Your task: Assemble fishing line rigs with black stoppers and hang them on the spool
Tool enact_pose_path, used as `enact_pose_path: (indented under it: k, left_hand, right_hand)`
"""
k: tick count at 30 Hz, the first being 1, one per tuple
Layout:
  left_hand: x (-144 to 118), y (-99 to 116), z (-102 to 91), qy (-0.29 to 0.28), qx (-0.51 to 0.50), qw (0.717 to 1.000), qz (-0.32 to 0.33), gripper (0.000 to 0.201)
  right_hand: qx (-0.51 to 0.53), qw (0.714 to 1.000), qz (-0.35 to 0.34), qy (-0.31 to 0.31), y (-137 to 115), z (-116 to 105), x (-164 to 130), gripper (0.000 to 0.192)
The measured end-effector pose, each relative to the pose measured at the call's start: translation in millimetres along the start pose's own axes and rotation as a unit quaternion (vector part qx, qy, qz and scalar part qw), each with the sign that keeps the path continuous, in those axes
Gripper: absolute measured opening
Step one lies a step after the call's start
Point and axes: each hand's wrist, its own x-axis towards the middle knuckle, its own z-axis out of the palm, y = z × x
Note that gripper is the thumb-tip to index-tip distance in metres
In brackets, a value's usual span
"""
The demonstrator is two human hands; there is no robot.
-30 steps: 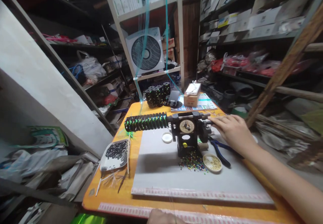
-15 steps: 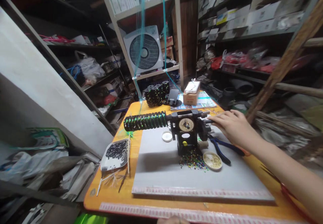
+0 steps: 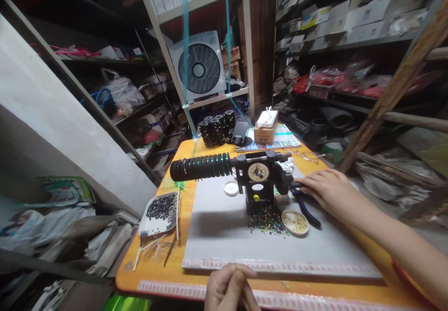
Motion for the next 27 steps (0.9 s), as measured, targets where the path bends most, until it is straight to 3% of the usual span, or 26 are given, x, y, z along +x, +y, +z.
enact_pose_path:
  k: [7,9,12,13,14,17,19,22,27]
  left_hand:
    - [29.4,37.2,5.6,-0.058,-0.014,0.998,0.017,0.052]
    - [29.4,37.0,6.6,-0.06,-0.019,0.998,0.012,0.051]
    - [23.3,31.0,7.2,-0.063,-0.029,0.998,-0.001,0.053]
    - [20.6,28.8,7.4,-0.063,-0.035,0.997,-0.006,0.053]
    - [17.9,26.8,7.6,-0.062,-0.041,0.997,-0.009,0.053]
    - [8.6,19.6,6.9,-0.066,-0.054,0.996,-0.014,0.049]
    - [-0.9,12.3,2.6,-0.069,-0.021,0.997,-0.031,0.054]
    - [-25.2,-0.5,-15.1,-0.057,0.062,0.993,-0.083,0.07]
    - [-84.3,-3.1,-71.7,-0.027,0.149,0.98,-0.133,0.05]
  right_hand:
    - [0.022,0.999,0.038,0.014,-22.0,-23.9,-28.1,0.034]
    - [0.017,0.996,0.07,0.046,-40.8,-36.9,-30.0,0.039]
    - [0.058,0.982,0.134,0.12,-93.3,-59.7,-22.0,0.041]
    - [0.191,0.956,0.176,0.14,-115.6,-66.1,-15.4,0.034]
    - [0.347,0.906,0.205,0.131,-138.7,-70.8,-6.7,0.025]
    - [0.497,0.847,0.19,0.008,-199.2,-73.1,28.2,0.036]
    - [0.637,0.742,0.187,-0.091,-224.7,-67.1,51.6,0.052]
    - [0.726,0.645,0.194,-0.139,-240.9,-57.1,73.4,0.054]
    - [0.786,0.555,0.22,-0.161,-243.5,-53.9,72.4,0.05]
